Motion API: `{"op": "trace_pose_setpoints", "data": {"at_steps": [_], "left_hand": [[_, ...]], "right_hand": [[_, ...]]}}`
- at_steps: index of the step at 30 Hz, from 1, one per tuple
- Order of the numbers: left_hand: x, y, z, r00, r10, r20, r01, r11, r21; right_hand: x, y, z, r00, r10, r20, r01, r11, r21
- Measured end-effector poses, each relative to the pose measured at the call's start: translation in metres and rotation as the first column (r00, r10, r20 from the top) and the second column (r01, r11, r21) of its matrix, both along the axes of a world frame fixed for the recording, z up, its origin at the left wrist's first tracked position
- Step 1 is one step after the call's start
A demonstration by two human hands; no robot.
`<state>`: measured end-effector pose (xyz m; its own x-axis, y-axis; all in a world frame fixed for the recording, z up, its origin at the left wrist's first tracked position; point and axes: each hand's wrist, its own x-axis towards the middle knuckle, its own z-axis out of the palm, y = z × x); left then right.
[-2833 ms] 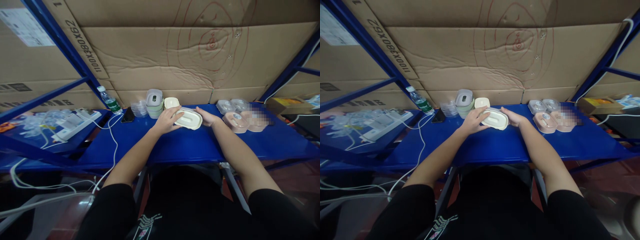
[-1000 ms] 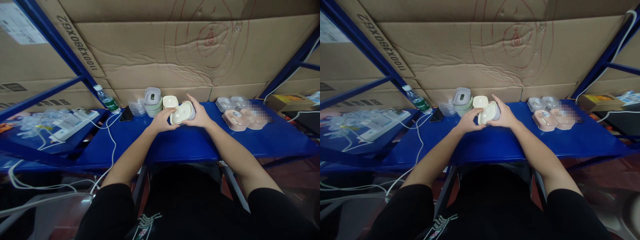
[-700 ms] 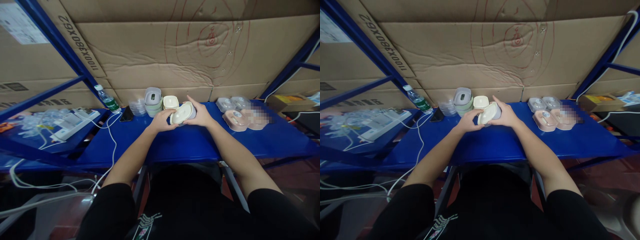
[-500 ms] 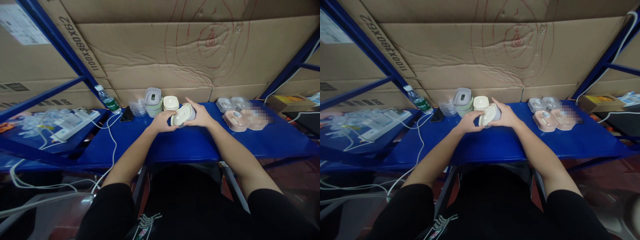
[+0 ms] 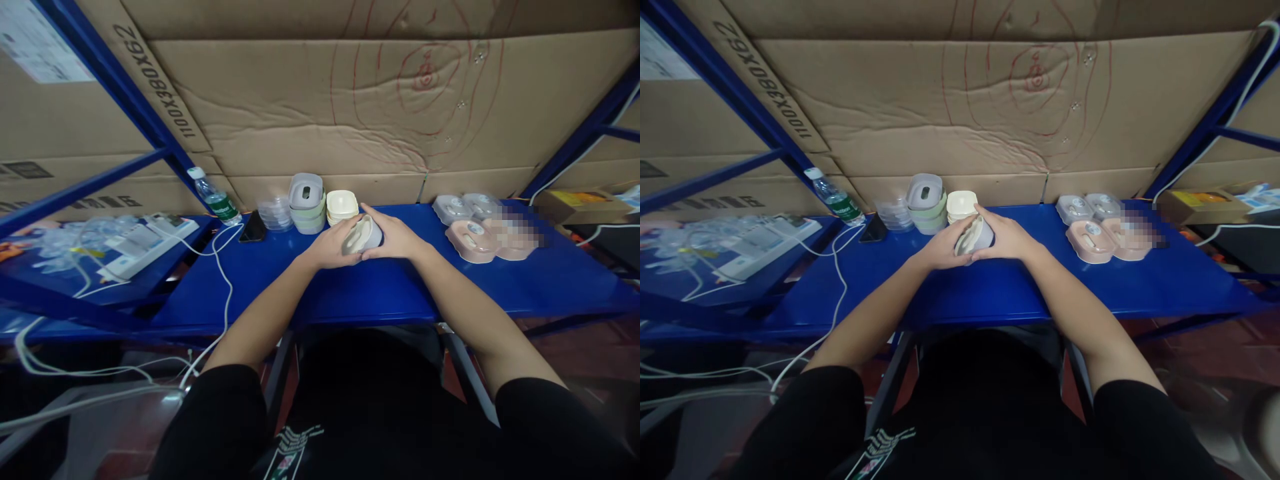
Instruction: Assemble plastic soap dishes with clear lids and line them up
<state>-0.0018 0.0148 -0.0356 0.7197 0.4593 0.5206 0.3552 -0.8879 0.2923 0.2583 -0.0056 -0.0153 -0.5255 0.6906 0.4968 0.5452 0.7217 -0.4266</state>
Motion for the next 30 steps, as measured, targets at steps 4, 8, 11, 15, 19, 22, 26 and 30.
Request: {"op": "trace_pose_setpoints", "data": {"at_steps": [4, 8, 11, 15, 19, 22, 26, 30], "left_hand": [[-0.003, 0.005, -0.004, 1.000, -0.011, -0.025, 0.012, 0.999, 0.038], [-0.003, 0.007, -0.005, 1.000, -0.026, -0.015, 0.026, 0.998, 0.060], [-0.002, 0.007, -0.004, 0.999, -0.030, 0.021, 0.028, 0.997, 0.074], [-0.001, 0.005, -0.002, 0.998, 0.003, 0.067, -0.008, 0.997, 0.073], [-0.002, 0.004, 0.001, 0.995, -0.020, 0.097, 0.014, 0.997, 0.070], [-0.004, 0.003, 0.003, 0.992, -0.067, 0.111, 0.058, 0.994, 0.088], [-0.005, 0.003, 0.005, 0.994, -0.028, 0.109, 0.022, 0.998, 0.053], [-0.005, 0.003, 0.004, 0.986, 0.031, 0.164, -0.024, 0.999, -0.042]], "right_hand": [[-0.004, -0.003, -0.001, 0.999, 0.038, -0.019, -0.038, 0.999, 0.000], [-0.007, -0.001, -0.002, 0.996, 0.063, -0.059, -0.062, 0.998, 0.015], [-0.007, 0.000, 0.000, 0.996, 0.045, -0.071, -0.045, 0.999, 0.009], [-0.007, -0.002, 0.004, 0.996, 0.016, -0.085, -0.015, 1.000, 0.005], [-0.004, -0.003, 0.007, 0.995, 0.041, -0.090, -0.039, 0.999, 0.021], [0.000, -0.003, 0.008, 0.991, 0.107, -0.084, -0.106, 0.994, 0.028], [0.001, -0.004, 0.009, 0.989, 0.109, -0.097, -0.109, 0.994, -0.001], [0.001, -0.002, 0.007, 0.987, 0.087, -0.134, -0.087, 0.996, 0.004]]}}
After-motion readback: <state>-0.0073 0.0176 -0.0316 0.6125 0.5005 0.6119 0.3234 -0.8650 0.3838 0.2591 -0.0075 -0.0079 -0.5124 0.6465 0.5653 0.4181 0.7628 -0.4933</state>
